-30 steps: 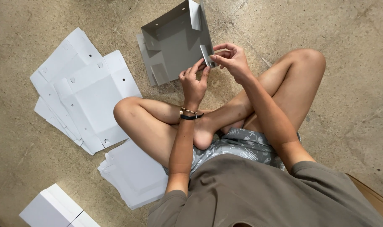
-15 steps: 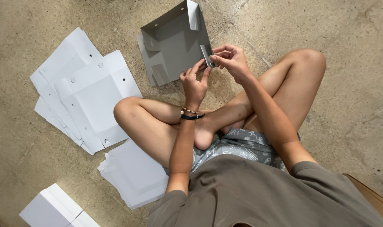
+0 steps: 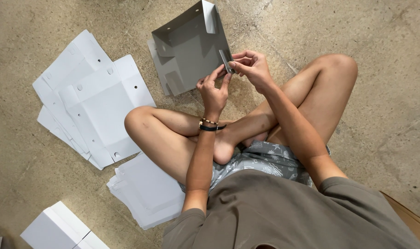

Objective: The person assembles a small cardboard box by folding and tucking its flaps into place. They then pick up a flat white cardboard sheet, fold it along pre-scored lines, and prepare it for assembly.

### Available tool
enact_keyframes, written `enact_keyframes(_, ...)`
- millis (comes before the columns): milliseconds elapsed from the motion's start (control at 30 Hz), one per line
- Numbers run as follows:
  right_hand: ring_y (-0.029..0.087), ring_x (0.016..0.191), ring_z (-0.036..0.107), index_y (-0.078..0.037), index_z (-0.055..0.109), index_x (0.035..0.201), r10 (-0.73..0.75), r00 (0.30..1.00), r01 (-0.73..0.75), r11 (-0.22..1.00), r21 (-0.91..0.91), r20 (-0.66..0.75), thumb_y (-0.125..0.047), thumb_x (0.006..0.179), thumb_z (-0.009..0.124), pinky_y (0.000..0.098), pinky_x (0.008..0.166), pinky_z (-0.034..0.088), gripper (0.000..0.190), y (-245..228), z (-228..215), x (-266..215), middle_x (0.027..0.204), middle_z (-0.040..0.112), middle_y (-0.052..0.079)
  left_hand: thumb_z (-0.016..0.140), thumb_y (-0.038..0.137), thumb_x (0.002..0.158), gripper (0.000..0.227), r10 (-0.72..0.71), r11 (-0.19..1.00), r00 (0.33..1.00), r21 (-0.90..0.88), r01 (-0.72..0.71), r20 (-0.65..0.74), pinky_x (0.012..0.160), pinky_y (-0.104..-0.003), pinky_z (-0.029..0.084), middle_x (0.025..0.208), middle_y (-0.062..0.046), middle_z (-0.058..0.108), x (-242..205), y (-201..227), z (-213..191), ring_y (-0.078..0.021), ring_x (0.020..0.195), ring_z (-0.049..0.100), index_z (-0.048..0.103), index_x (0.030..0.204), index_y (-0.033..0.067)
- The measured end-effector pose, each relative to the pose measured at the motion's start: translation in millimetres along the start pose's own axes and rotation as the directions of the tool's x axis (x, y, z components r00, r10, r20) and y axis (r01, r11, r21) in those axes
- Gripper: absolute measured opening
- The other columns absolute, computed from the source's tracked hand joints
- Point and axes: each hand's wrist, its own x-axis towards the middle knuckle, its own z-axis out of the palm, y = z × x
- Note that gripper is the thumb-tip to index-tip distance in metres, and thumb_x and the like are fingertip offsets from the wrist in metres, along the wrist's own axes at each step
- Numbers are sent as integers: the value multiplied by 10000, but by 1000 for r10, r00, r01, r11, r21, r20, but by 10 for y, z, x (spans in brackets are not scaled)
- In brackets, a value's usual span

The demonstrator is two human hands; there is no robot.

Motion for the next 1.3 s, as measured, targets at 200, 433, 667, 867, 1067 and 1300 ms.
enact_keyframes(200,33,576,576,-29,609,1006,8,1000,-8,1000,-7,8,-135,775,738,126,513,475,285,14,-3,9,845,669,108,624,365,845,284,-13,999,1000,-33,14,13,879,-396,300,841,57,684,20,72,-42,-125,832,638,603,1086,216)
enact_keyframes(433,42,577,574,-30,611,1012,7,1000,-7,1000,-11,18,-127,778,736,136,519,475,283,-55,35,-11,845,667,114,625,376,839,277,-18,1000,1000,-17,18,15,868,-371,306,844,82,680,23,62,-30,-104,841,638,596,1076,237)
enact_keyframes(667,23,621,569,-35,629,1007,-42,999,42,997,-67,-7,-118,769,739,123,552,471,276,-279,205,-107,846,670,99,620,401,836,283,-40,999,999,-20,40,11,854,-342,309,881,114,669,30,17,20,-84,863,630,585,1082,266)
enact_keyframes(867,84,678,593,-37,657,1016,-173,984,166,975,-146,-36,-120,790,741,179,572,512,255,-76,182,-73,869,638,108,616,383,842,291,-49,998,998,29,50,-40,846,-383,361,1006,72,608,1,-127,140,-135,929,600,587,1104,261)
enact_keyframes(1067,150,729,622,-134,663,1077,-361,931,346,839,-420,46,-184,902,598,249,599,506,193,84,139,-60,884,632,81,509,380,916,310,-51,997,998,52,49,39,922,-460,288,1095,58,576,-25,-115,144,-148,1024,568,535,1205,274)
enact_keyframes(1300,250,993,559,-62,394,1310,-435,895,383,640,-666,96,-234,935,529,369,847,475,434,1,139,-77,1144,569,180,444,473,900,461,42,983,999,177,-42,5,1026,-468,261,1322,-3,495,163,-146,-173,-220,1250,439,448,1282,216)
